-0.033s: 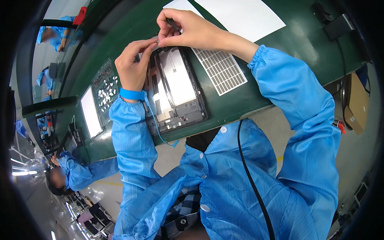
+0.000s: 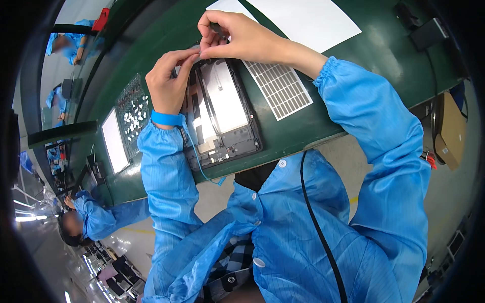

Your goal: Applying adhesive labels to the interior of a tablet device using tweezers.

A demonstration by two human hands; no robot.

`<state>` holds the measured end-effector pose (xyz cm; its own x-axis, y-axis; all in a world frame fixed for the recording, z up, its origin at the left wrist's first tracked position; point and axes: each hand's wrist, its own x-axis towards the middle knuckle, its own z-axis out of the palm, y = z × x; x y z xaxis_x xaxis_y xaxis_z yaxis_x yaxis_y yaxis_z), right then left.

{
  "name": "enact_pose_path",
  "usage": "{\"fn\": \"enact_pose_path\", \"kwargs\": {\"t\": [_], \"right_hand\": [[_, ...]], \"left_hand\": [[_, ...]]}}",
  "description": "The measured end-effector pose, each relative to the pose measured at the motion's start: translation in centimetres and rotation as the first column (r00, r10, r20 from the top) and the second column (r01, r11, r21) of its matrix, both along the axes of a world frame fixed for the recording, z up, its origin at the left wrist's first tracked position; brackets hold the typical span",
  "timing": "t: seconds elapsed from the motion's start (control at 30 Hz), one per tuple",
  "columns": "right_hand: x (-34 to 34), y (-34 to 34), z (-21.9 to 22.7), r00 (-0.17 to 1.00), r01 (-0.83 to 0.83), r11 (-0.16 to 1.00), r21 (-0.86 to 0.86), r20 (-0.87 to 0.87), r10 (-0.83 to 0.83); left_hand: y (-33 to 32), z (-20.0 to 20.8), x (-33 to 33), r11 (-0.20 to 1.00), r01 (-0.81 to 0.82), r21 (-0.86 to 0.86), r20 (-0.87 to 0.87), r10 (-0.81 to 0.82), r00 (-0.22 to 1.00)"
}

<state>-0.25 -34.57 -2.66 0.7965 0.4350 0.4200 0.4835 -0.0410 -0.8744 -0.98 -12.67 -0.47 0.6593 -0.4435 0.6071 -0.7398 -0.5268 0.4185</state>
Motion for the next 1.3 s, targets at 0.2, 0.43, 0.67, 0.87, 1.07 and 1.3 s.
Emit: {"fn": "enact_pose_path", "kwargs": {"t": [0.2, 0.43, 0.67, 0.87, 1.07, 1.3], "right_hand": [[0.4, 0.0, -1.5, 0.930, 0.335, 0.939, -0.082, 0.192, -0.315], [1.1, -0.7, -2.9, 0.966, 0.231, 0.949, -0.213, 0.165, -0.198], [1.5, -1.1, -3.1, 0.978, 0.185, 0.958, -0.218, 0.132, -0.159], [1.6, -0.7, -3.7, 0.979, 0.182, 0.966, -0.186, 0.129, -0.159], [0.5, -0.3, -2.9, 0.976, 0.194, 0.956, -0.222, 0.140, -0.165], [0.7, -0.8, -2.8, 0.982, 0.171, 0.963, -0.211, 0.114, -0.150]], "left_hand": [[0.1, -0.1, 0.0, 0.988, -0.098, -0.123, -0.037, 0.094, 0.995], [-0.6, -0.3, -0.3, 0.990, -0.101, -0.095, -0.148, 0.086, 0.985], [-0.4, -0.9, -0.3, 0.997, -0.045, 0.066, -0.245, 0.060, 0.968], [-0.1, -0.8, -0.6, 0.992, -0.058, 0.114, -0.193, 0.079, 0.978], [0.0, -1.2, -0.1, 0.997, -0.073, 0.038, -0.183, 0.079, 0.980], [-0.4, -1.2, -0.3, 0.997, -0.073, 0.006, -0.235, 0.072, 0.969]]}}
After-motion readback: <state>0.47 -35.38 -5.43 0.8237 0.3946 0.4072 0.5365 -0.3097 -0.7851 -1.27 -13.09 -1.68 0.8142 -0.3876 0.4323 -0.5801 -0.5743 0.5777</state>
